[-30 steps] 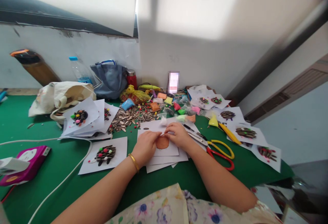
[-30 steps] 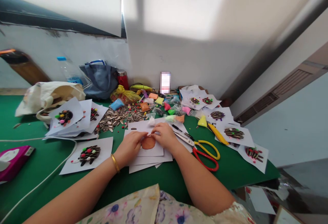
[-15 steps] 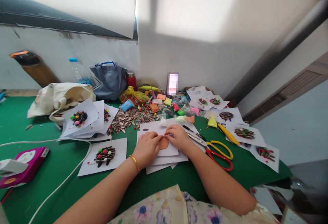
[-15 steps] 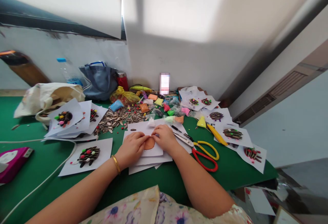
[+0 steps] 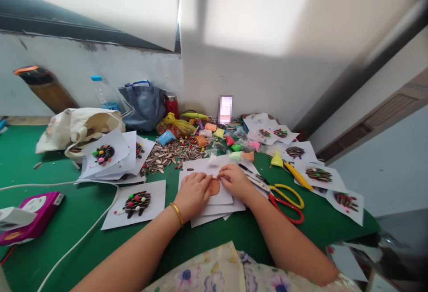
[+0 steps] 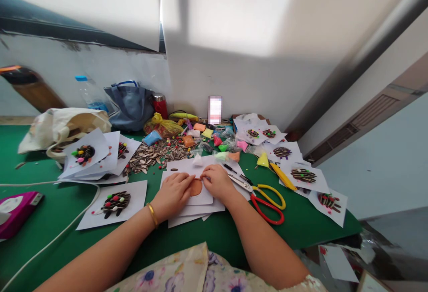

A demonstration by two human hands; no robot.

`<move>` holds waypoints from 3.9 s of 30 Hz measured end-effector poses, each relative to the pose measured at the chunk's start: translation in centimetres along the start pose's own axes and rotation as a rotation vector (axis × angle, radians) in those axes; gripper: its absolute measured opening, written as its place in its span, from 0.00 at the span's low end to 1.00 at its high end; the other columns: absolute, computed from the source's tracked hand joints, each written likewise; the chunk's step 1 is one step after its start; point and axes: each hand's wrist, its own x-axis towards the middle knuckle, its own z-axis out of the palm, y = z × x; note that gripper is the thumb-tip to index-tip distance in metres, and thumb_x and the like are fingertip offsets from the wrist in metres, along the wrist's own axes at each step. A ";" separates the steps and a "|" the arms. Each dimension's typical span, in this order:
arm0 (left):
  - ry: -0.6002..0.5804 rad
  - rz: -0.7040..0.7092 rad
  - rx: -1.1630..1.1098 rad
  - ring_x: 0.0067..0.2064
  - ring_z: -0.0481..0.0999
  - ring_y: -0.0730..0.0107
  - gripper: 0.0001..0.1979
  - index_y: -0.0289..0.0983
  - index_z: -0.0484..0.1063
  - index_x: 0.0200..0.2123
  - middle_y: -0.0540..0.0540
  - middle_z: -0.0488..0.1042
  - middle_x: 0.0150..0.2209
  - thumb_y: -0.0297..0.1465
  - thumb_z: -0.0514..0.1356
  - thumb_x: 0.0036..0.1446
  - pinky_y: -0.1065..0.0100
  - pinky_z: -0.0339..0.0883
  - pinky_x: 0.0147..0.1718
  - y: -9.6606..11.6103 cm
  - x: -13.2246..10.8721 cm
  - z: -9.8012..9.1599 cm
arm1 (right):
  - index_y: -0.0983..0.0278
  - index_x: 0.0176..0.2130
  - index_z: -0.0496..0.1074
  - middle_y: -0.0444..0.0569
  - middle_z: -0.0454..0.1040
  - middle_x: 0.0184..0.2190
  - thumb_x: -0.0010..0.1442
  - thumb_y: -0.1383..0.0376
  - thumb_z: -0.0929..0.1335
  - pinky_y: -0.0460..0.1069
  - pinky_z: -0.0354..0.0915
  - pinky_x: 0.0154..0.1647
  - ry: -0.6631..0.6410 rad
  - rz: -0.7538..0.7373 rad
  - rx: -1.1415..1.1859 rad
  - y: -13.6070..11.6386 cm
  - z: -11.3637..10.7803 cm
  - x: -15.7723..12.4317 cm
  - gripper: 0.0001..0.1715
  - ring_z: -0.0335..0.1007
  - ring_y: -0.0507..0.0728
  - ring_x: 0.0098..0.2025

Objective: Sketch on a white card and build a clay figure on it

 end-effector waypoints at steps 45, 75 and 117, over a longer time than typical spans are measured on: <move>0.008 -0.012 0.057 0.51 0.65 0.54 0.18 0.48 0.68 0.55 0.44 0.71 0.49 0.37 0.54 0.62 0.53 0.56 0.50 0.6 0.2 0.2 | 0.57 0.45 0.79 0.49 0.73 0.49 0.53 0.76 0.65 0.59 0.60 0.57 -0.062 -0.039 -0.078 -0.1 -0.5 -2.2 0.24 0.63 0.61 0.54; -0.017 0.008 0.065 0.50 0.65 0.56 0.17 0.48 0.67 0.55 0.46 0.70 0.48 0.39 0.52 0.64 0.55 0.56 0.50 0.9 0.0 -0.5 | 0.57 0.44 0.79 0.49 0.73 0.52 0.52 0.74 0.64 0.59 0.60 0.58 -0.070 -0.033 -0.104 -0.5 -0.9 -2.3 0.23 0.63 0.61 0.55; -0.033 0.055 -0.073 0.49 0.71 0.61 0.15 0.37 0.76 0.46 0.41 0.73 0.47 0.28 0.51 0.62 0.60 0.63 0.53 -1.2 0.6 -0.7 | 0.49 0.53 0.73 0.44 0.62 0.63 0.62 0.63 0.64 0.62 0.50 0.61 -0.209 0.015 -0.249 -2.5 -0.8 -1.4 0.21 0.51 0.63 0.64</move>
